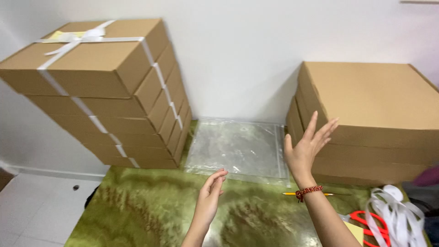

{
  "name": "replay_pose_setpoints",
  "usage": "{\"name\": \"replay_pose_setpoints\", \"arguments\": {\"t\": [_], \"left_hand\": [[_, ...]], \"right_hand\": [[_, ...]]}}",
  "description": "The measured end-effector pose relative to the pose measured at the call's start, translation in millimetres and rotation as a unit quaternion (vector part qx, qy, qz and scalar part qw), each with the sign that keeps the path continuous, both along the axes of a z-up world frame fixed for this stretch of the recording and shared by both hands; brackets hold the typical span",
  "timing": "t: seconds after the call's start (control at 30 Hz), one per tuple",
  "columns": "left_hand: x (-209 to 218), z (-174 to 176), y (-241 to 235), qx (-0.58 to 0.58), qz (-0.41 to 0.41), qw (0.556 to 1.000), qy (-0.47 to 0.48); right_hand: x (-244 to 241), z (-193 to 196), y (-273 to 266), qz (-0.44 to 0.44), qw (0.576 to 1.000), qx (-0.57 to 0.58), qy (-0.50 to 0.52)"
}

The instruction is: The person unties a white ribbon from a cardboard box, opens it, and removes a yellow shirt wrapped in plastic. They then hang the shirt on a blue hanger and place it on a clothing rack. The person also handles plastic packaging and stacks boxes.

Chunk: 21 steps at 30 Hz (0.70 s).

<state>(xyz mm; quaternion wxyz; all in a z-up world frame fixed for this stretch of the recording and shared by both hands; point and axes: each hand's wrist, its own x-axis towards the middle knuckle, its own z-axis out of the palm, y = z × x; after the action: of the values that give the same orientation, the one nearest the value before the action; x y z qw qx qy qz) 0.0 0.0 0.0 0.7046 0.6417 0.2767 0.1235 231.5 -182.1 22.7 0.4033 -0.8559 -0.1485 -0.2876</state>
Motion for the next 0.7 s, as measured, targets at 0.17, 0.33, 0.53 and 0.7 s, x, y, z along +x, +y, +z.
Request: {"name": "replay_pose_setpoints", "arguments": {"t": [0.17,0.33,0.53,0.7], "left_hand": [[-61,16,81,0.018,0.058,0.997,-0.044],[-128,37,159,0.045,0.112,0.988,-0.098],[-192,71,227,0.058,0.137,0.985,-0.090],[-222,74,270,0.056,0.148,0.984,-0.083]], "right_hand": [[-75,54,118,0.241,0.969,0.030,-0.043],[-129,99,245,0.366,0.924,-0.013,-0.110],[-148,134,373,0.203,0.940,-0.165,-0.219],[-140,145,427,0.080,0.896,-0.279,-0.338]]}}
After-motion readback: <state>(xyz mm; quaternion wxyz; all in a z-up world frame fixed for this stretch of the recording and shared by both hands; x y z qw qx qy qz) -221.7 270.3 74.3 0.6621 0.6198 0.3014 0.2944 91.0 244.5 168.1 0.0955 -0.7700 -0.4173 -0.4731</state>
